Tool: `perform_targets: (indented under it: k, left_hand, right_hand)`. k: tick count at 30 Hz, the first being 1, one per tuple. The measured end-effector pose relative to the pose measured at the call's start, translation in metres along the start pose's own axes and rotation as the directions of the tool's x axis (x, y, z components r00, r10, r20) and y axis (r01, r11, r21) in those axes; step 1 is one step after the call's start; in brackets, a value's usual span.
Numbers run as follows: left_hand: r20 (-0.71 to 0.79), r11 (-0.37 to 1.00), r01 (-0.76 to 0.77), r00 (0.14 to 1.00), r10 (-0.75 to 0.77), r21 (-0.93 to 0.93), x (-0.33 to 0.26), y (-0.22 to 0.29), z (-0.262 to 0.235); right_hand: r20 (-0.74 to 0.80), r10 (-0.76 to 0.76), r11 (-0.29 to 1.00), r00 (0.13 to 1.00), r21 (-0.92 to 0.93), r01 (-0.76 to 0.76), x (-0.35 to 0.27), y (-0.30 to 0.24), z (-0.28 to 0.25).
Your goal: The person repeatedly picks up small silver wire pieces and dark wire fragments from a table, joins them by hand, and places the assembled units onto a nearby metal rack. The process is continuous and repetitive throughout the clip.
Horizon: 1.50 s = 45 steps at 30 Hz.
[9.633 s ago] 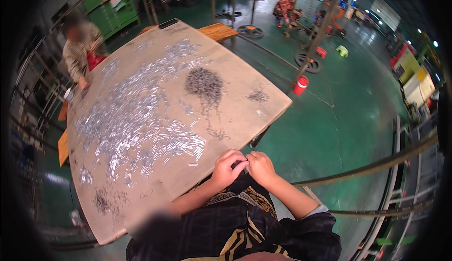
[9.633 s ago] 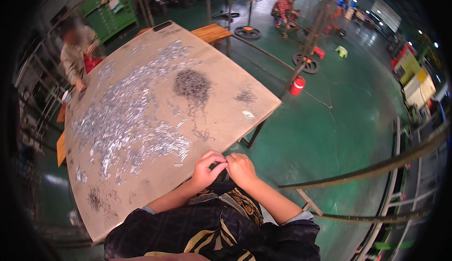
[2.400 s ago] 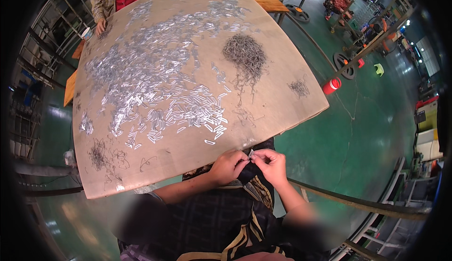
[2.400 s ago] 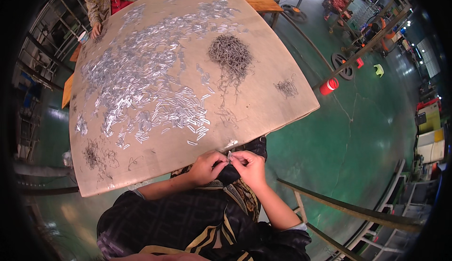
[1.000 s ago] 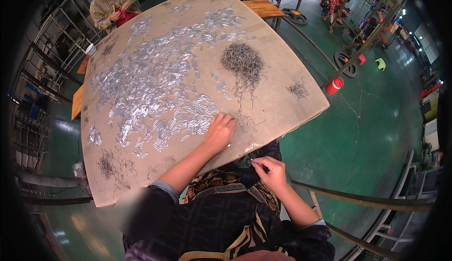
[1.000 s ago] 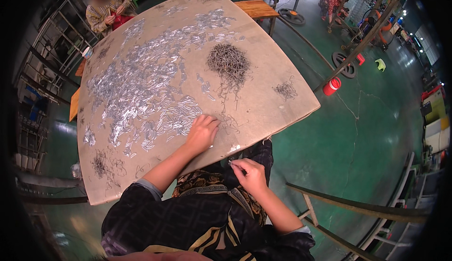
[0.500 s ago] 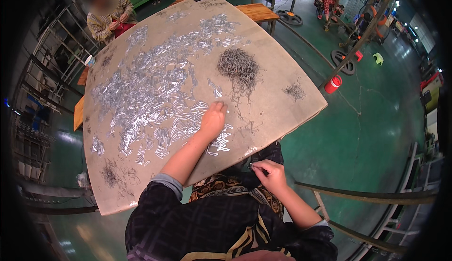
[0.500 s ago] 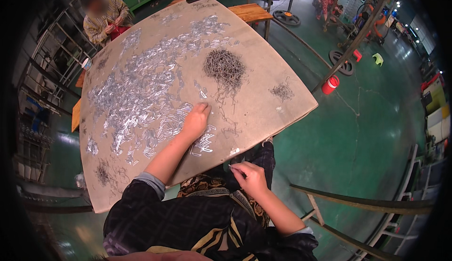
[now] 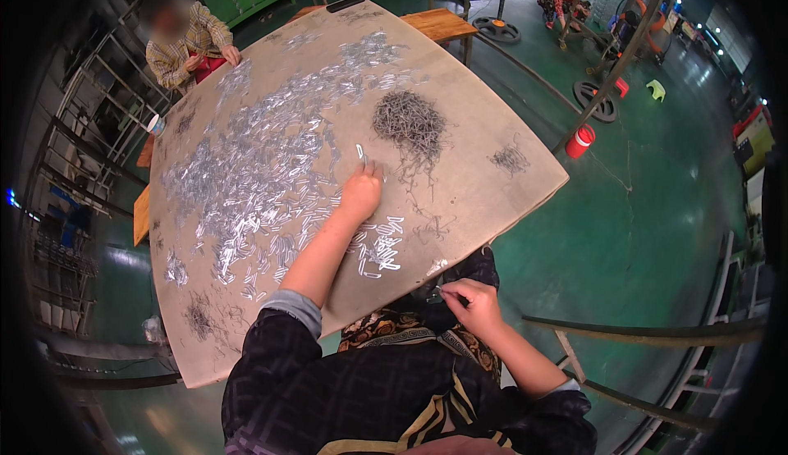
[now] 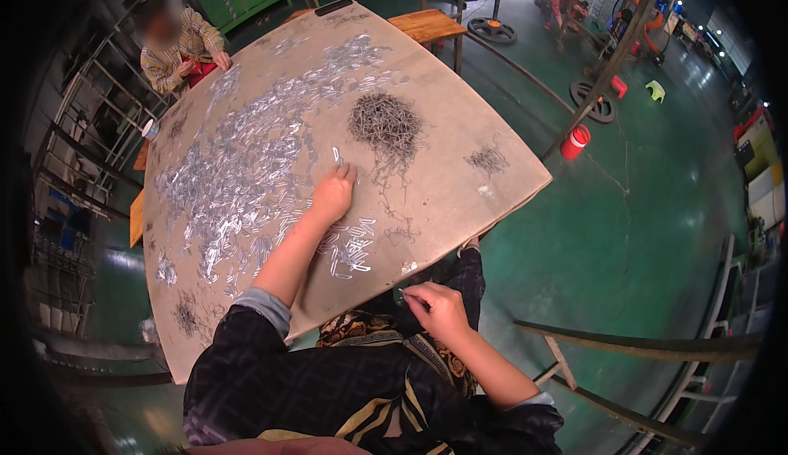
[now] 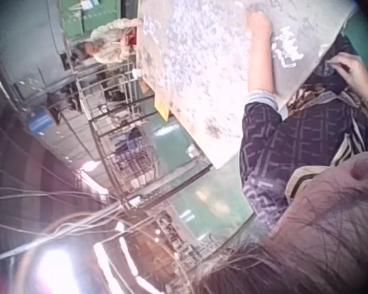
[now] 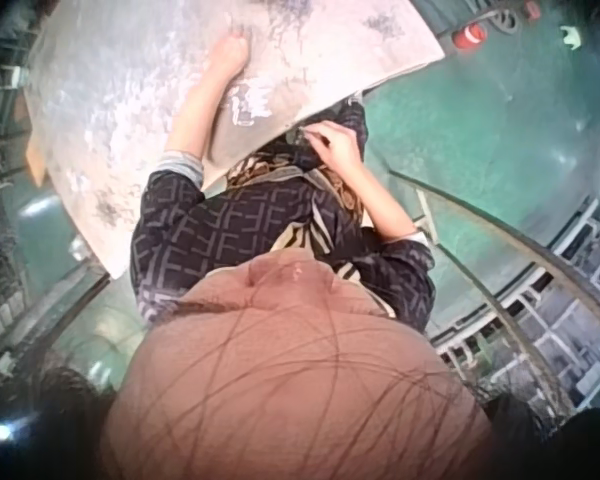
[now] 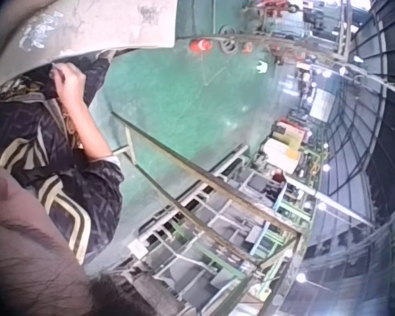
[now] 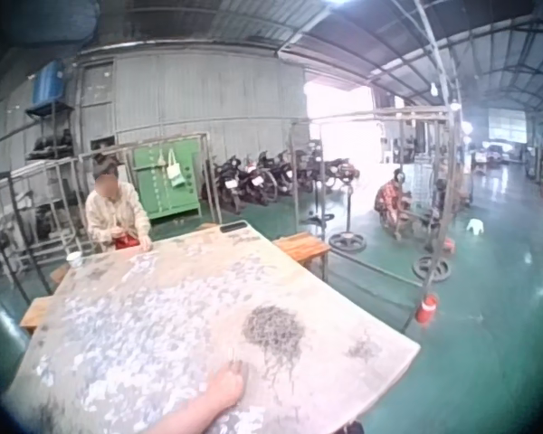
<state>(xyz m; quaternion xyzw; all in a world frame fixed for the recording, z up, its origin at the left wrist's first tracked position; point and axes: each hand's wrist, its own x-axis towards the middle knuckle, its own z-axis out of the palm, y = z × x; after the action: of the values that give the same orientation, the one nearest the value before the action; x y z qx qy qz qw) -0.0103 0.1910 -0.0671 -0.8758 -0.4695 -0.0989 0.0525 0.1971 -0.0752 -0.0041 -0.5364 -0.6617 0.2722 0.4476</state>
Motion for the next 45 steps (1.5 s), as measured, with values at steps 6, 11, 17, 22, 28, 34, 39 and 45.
perform_targets:
  k: [6,11,17,22,28,34,39,45]
  left_hand:
    - [0.257,0.988,-0.13,0.955,0.147,-0.081,-0.033,0.06,-0.066]
    - [-0.209,0.883,-0.404,0.91,0.359,-0.238,-0.028,0.081,-0.035]
    - [-0.099,0.86,-0.484,0.875,0.474,-0.16,-0.019,0.081,-0.024]
    - [-0.099,0.85,-0.449,0.893,0.44,-0.275,-0.016,0.082,-0.032]
    - [-0.039,0.933,-0.244,0.969,0.243,-0.266,-0.032,0.102,-0.035]
    - [-0.013,0.954,-0.215,0.976,0.217,-0.207,-0.03,0.111,-0.026]
    - [-0.013,0.932,-0.185,0.982,0.19,-0.311,-0.023,0.105,-0.027]
    - [0.169,0.554,0.155,0.985,-0.026,-0.818,-0.027,0.08,-0.028]
  right_hand:
    - [0.0,-0.003,1.0,1.0,0.011,0.003,0.001,0.005,0.0]
    - [0.025,0.002,1.0,1.0,0.012,-0.002,0.002,0.005,0.001]
    - [0.016,-0.01,1.0,1.0,0.007,0.01,-0.005,0.007,0.002]
    - [-0.005,0.011,1.0,1.0,0.017,-0.011,-0.005,0.001,0.002]
    - [0.017,-0.019,1.0,1.0,0.003,0.019,-0.005,0.002,0.002]
    - [0.023,-0.011,1.0,1.0,0.014,0.01,-0.006,0.003,0.005]
    - [0.016,-0.013,1.0,1.0,0.014,0.013,-0.008,0.001,0.006]
    - [0.007,0.0,1.0,1.0,0.019,0.0,-0.009,0.0,0.006]
